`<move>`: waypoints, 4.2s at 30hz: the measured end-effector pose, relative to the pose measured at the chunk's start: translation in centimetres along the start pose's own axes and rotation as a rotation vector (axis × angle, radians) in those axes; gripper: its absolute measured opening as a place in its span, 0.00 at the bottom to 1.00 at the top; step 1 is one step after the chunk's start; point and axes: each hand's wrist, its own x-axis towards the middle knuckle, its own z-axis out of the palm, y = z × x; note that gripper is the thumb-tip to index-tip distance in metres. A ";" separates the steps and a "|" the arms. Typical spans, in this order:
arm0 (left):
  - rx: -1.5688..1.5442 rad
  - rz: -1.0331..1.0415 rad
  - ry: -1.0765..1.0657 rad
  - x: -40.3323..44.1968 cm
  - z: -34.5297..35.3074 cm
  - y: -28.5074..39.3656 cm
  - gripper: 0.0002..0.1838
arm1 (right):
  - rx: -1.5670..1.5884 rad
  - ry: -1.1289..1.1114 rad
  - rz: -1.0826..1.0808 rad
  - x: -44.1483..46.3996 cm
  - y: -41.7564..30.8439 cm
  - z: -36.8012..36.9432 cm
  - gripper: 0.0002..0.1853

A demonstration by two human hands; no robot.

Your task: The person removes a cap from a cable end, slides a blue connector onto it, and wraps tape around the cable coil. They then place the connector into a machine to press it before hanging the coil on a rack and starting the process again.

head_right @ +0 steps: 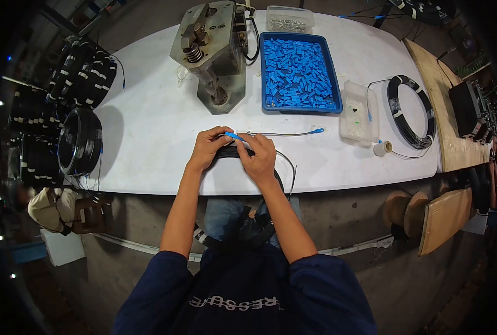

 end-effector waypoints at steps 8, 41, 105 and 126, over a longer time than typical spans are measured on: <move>-0.046 -0.056 -0.005 0.0 -0.1 0.0 0.11 | 0.045 -0.001 0.038 0.2 -0.2 -0.1 0.05; 0.001 -0.045 -0.031 0.1 0.6 0.0 0.09 | 0.167 -0.066 0.220 0.0 0.0 -0.3 0.04; 0.077 0.359 -0.327 9.6 24.8 -5.0 0.08 | -0.269 -0.350 0.451 12.0 13.6 -25.0 0.10; 0.144 0.100 -0.296 9.3 25.6 -4.5 0.13 | -0.413 -0.615 0.595 10.8 16.4 -23.2 0.05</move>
